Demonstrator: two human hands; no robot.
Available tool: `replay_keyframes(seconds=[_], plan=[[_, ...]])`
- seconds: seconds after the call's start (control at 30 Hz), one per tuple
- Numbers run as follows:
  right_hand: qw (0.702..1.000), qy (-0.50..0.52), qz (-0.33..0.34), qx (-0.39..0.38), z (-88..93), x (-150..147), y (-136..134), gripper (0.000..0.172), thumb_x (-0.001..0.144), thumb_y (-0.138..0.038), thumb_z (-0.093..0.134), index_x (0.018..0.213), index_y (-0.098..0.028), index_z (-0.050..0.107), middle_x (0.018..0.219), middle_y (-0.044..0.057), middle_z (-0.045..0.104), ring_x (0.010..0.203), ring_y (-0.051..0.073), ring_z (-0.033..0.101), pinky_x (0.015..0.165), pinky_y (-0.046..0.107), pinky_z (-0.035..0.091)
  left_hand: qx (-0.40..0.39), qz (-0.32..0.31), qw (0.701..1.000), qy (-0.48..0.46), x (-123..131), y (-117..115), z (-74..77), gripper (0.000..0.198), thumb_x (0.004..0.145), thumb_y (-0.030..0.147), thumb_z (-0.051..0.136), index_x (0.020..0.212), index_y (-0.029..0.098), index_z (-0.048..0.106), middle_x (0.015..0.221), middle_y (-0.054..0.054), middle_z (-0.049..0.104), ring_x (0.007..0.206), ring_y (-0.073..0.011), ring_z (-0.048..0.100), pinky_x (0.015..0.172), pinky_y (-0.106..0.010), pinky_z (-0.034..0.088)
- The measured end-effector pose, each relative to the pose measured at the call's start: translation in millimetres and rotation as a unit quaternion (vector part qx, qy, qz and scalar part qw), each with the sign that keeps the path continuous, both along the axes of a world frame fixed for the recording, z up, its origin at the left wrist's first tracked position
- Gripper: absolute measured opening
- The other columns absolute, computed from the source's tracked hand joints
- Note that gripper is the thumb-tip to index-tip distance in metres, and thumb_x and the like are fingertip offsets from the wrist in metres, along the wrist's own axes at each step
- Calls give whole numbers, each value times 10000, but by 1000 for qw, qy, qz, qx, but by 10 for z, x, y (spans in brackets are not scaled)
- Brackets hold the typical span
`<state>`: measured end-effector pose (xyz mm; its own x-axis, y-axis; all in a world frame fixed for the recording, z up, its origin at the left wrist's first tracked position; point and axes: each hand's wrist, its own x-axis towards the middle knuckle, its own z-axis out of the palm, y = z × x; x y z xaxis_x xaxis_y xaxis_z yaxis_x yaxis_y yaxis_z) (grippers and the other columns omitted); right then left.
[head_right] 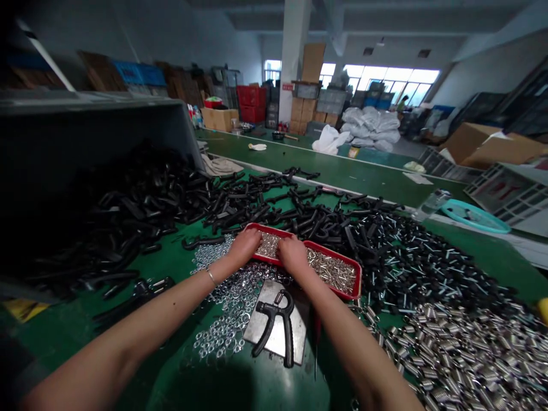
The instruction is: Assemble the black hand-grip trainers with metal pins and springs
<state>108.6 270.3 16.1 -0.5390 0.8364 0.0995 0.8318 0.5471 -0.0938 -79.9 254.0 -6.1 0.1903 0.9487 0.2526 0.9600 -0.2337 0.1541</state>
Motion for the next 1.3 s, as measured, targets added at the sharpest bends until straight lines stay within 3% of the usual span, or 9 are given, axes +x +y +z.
replay_keyframes(seconds=[0.17, 0.37, 0.53, 0.63, 0.73, 0.8, 0.9, 1.0, 1.3], plan=[[998, 43, -34, -12, -105, 44, -36, 145, 906, -252, 593, 954, -163, 698, 1003, 144, 727, 1058, 284, 596, 922, 354, 435, 10, 3, 1000, -23, 32, 13, -41, 236, 956, 122, 425, 993, 136, 657, 1048, -167, 639, 1103, -308, 569, 1025, -476, 406], [987, 144, -74, -19, -52, 89, -37, 184, 960, -230, 475, 1023, -161, 633, 1035, 126, 709, 1003, 243, 614, 872, 324, 438, 13, 6, 998, -55, 3, -80, 27, 197, 966, 144, 451, 1032, 144, 637, 1083, -134, 648, 1097, -264, 568, 1034, -410, 411], [955, 287, -52, -60, -23, 554, -502, 226, 981, -361, 467, 982, -180, 601, 949, 51, 700, 829, 180, 634, 769, 288, 479, 47, 35, 977, -205, -115, -655, 44, 157, 968, 271, 529, 992, 182, 655, 1038, -74, 688, 1031, -230, 611, 975, -367, 455], [924, 356, -24, -134, -197, 818, -1019, 200, 949, -378, 549, 888, -201, 619, 847, 26, 681, 776, 184, 628, 739, 302, 482, -41, 44, 935, -350, -94, -1106, -25, 137, 927, 299, 589, 965, 199, 674, 952, -28, 720, 883, -196, 659, 844, -319, 505], [933, 336, 6, -129, -392, 875, -1418, 190, 969, -345, 538, 874, -210, 633, 881, 44, 665, 854, 208, 627, 803, 336, 488, -121, 20, 896, -427, 74, -1421, -78, 132, 904, 307, 620, 953, 199, 677, 889, -10, 719, 811, -183, 664, 754, -291, 504], [940, 327, 16, -100, -478, 822, -1545, 191, 980, -336, 527, 879, -214, 633, 903, 57, 656, 900, 225, 619, 842, 359, 489, -118, -22, 905, -409, 246, -1524, -97, 118, 917, 293, 611, 916, 197, 679, 891, -15, 706, 852, -185, 651, 791, -298, 487], [948, 313, 28, -60, -543, 725, -1584, 193, 988, -335, 519, 894, -210, 633, 924, 72, 647, 927, 237, 607, 867, 376, 493, -77, -85, 943, -313, 503, -1579, -138, 140, 944, 276, 591, 872, 191, 676, 934, -35, 691, 938, -205, 612, 886, -345, 438], [954, 298, 33, -27, -580, 694, -1579, 206, 998, -337, 501, 918, -206, 638, 943, 82, 643, 946, 239, 602, 867, 373, 501, -48, -104, 968, -222, 657, -1602, -210, 141, 955, 280, 590, 886, 184, 667, 951, -47, 683, 973, -228, 575, 911, -383, 396], [955, 294, 43, 20, -674, 709, -1609, 236, 1015, -342, 470, 927, -207, 642, 908, 75, 645, 901, 223, 616, 832, 350, 512, 0, -113, 980, -163, 655, -1659, -350, 209, 998, 313, 510, 929, 174, 650, 945, -56, 666, 962, -226, 553, 899, -384, 382]])
